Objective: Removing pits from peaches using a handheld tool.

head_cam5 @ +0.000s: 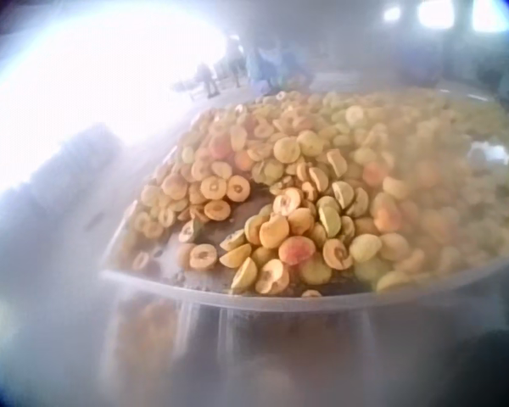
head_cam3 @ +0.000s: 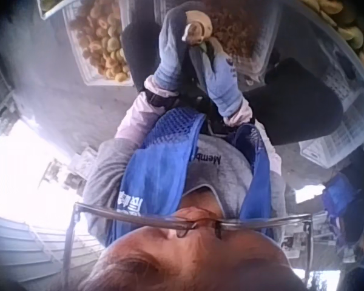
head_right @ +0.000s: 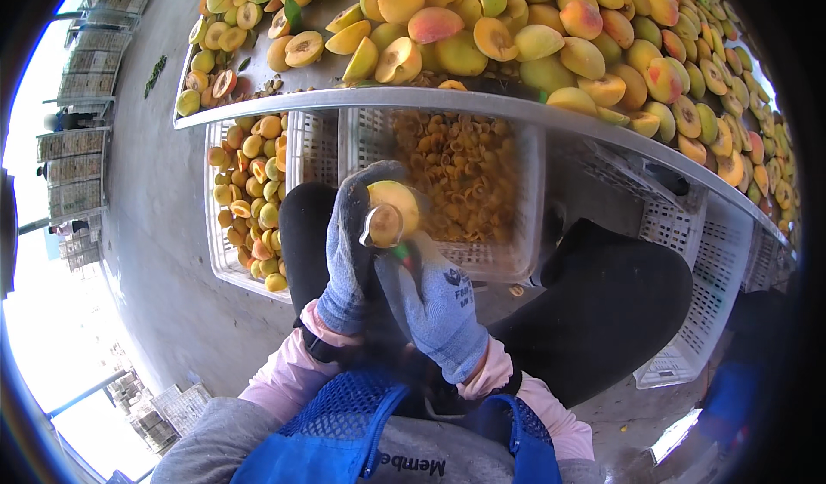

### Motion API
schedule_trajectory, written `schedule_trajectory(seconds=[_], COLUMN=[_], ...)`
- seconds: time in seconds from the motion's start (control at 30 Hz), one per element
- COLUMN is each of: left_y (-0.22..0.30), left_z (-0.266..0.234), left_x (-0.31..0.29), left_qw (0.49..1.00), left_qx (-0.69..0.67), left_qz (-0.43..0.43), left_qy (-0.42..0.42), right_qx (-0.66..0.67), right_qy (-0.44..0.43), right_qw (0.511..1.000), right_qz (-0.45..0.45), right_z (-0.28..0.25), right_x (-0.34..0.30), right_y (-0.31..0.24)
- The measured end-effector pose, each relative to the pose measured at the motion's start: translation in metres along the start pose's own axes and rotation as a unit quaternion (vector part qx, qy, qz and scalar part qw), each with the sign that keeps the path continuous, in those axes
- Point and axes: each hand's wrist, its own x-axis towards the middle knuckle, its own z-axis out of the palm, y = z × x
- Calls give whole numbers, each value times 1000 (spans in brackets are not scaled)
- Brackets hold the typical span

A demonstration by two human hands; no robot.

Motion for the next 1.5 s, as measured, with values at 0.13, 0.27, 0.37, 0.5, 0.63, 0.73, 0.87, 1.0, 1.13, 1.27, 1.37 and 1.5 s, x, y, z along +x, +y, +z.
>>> schedule_trajectory(seconds=[0.13, 0.27, 0.37, 0.5, 0.63, 0.73, 0.87, 1.0, 1.13, 1.27, 1.37, 1.5], left_y=[-6, -11, -5, -12, -13, -9, -11, -16, -17, -38, -40, -39], left_z=[6, 12, 15, 15, 14, 9, 2, -1, -10, -9, -35, -91], left_x=[-8, -16, -21, -24, -23, -22, -18, -10, -12, -24, -15, -15], left_qw=[995, 992, 994, 996, 997, 999, 996, 977, 974, 981, 929, 914], left_qx=[-61, -79, -65, -26, -39, -8, -18, 16, 51, -146, -267, 344], left_qz=[58, 67, 54, 50, 37, 49, 41, 113, 78, -32, -256, 185], left_qy=[60, 76, 71, 73, 49, -9, -79, -180, -208, -121, 33, 113], right_qx=[16, 6, -1, 25, 154, 190, 482, 580, 771, 839, 870, 838], right_qy=[1, -2, 42, -3, -48, -82, -190, -257, -278, -274, -146, -199], right_qw=[1000, 998, 994, 998, 987, 976, 774, 689, 429, 418, 368, 369], right_qz=[-23, -70, -99, -51, 24, 70, 365, 350, 379, 218, 294, 348], right_z=[3, 4, 10, 8, 4, -1, -20, -18, -13, -15, -10, -4], right_x=[-7, -13, -19, -27, -34, -40, -33, -33, -28, -20, -18, -13], right_y=[4, 13, 20, 33, 44, 46, 8, 10, 10, 12, 40, 62])
